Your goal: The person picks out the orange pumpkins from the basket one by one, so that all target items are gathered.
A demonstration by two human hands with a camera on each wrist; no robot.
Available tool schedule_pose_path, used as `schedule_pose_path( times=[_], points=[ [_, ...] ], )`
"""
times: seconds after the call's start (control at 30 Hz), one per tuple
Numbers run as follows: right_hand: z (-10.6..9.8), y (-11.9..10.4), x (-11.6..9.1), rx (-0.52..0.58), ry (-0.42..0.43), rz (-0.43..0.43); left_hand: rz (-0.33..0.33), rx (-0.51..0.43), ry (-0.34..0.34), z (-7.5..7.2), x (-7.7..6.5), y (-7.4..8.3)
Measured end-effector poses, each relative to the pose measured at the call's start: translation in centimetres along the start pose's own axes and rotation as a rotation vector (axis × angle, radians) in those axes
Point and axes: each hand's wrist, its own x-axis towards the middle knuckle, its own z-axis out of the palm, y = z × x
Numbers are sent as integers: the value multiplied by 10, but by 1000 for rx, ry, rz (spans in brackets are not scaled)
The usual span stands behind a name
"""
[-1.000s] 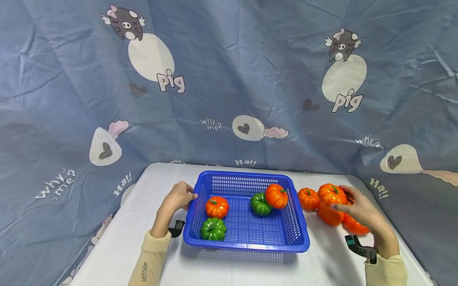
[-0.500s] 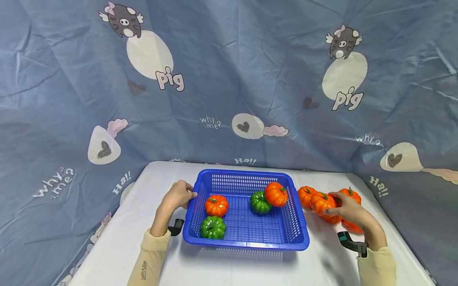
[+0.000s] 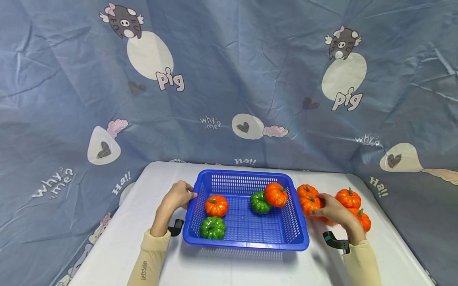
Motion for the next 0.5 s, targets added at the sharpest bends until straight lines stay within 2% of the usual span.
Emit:
schedule_pose_path(
  times=[0.27,0.5],
  points=[
    [17,5,11,-72,47,-11,-21,-9,-6,3,2,-3],
    [21,8,18,-121,84,-2,-12,-13,-5,2,1,-1]
  ],
)
